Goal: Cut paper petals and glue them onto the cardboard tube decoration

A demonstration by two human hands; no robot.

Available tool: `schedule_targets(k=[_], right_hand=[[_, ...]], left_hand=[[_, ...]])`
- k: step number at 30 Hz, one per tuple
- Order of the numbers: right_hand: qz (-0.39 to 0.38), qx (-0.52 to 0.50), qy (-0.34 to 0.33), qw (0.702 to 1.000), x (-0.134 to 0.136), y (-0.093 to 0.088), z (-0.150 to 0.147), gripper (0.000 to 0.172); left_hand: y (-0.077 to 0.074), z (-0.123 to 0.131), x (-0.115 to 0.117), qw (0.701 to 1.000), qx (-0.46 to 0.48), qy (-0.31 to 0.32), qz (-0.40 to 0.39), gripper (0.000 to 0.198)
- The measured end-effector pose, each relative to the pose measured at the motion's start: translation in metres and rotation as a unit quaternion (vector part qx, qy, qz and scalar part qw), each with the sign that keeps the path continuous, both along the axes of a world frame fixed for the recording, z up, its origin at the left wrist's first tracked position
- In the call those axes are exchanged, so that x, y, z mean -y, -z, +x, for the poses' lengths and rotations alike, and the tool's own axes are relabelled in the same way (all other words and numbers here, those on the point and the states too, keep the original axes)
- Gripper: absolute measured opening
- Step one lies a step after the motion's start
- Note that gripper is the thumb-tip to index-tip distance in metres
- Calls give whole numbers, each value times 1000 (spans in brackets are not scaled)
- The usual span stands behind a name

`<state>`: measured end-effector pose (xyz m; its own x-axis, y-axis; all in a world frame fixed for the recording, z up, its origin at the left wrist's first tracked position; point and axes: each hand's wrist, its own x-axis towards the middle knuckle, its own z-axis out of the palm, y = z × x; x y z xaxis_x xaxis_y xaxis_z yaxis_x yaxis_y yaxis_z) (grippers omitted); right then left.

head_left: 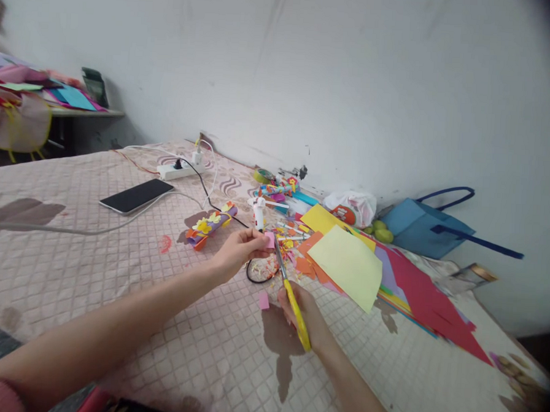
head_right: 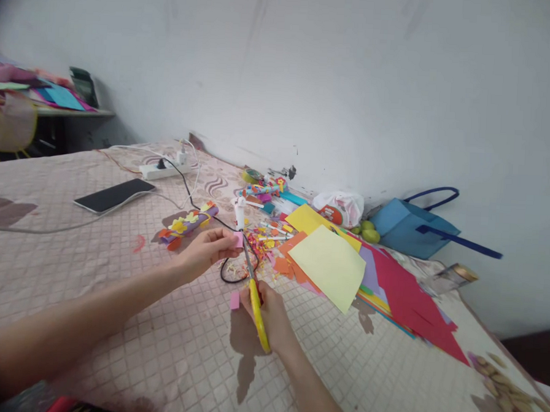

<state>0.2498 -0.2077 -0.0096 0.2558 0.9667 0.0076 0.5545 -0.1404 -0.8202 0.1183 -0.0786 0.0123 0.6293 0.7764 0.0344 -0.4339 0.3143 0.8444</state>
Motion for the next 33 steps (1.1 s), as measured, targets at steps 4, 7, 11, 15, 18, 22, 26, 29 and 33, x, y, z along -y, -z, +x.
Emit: schedule_targets(k=[4,7,11,15,18,22,26,29,33], right_hand=[[-3,13,5,1000,0,0,0,35],[-7,15,5,1000,0,0,0,32],[-9,18,4,1000,0,-1,0,30],[-12,24,7,1000,1,-2,0,29],[-9,13,9,1000,1,-3,-1,29],[-3,5,11,1000,1,-2,-1,28],[2,-3,17,1000,1,-4,-2,27],[-2,-3,13,1000,1,-4,-2,27],[-10,9,9,1000,1,-3,-1,26]], left_hand=[[0,0,1,1000,-1,2,-2,22],[1,1,0,1000,1,4,-4,22],[1,1,1,1000,-1,4,-6,22],[0,0,1,1000,-4,3,5,22],[0,0,2,1000,-5,0,2,22],[0,0,1,1000,-6,2,1,23],[1,1,1,1000,-3,3,-3,22],[2,1,1,1000,0,5,-5,22],[2,1,1,1000,3,3,-7,22]])
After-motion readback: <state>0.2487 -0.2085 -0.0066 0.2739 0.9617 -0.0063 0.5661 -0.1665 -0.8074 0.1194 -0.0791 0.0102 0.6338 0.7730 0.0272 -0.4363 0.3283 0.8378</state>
